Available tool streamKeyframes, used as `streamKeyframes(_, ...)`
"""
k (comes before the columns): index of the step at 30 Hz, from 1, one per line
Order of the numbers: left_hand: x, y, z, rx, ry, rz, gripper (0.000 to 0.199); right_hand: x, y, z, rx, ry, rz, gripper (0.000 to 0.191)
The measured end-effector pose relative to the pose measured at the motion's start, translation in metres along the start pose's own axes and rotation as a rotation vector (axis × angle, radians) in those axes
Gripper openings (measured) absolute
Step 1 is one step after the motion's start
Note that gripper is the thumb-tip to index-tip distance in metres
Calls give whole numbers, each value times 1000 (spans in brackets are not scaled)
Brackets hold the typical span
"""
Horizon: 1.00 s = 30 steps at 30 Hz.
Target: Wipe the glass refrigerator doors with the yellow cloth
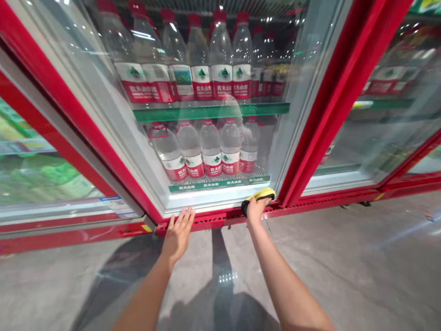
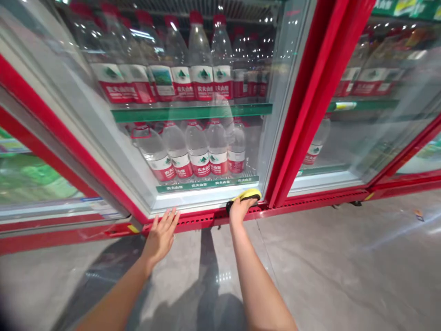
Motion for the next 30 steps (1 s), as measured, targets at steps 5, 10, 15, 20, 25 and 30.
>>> streamKeyframes(5, 2, 21, -5, 67, -14, 82, 86, 6, 37, 4, 215, 92, 294, 51)
streamKeyframes(10, 8, 42, 0, 126, 6, 153, 87, -18, 54, 16, 642, 185, 1068, 48)
streamKeyframes(15, 20, 65, 3, 134, -3, 242, 85, 3, 76, -10, 663, 215, 1249, 50)
streamKeyframes(20, 18, 77, -6, 139, -1, 316, 89, 47, 106, -41, 1022, -49, 1150, 57)
streamKeyframes(25, 25, 87, -7, 150, 29, 346, 97, 29, 76, -26, 1226, -227, 783, 49)
streamKeyframes(30, 33, 95, -4, 158, 27, 422, 97, 53, 119, -56, 1391, -528, 205, 38)
Point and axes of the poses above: each hand's wrist, its own y-axis away from the middle knuckle, its own z-axis out of the back of the hand, x = y × z, the point moved 2 cm from there along -y, towards the middle knuckle, and after that the axes turned 13 degrees about -x, right-handed, at the moved point
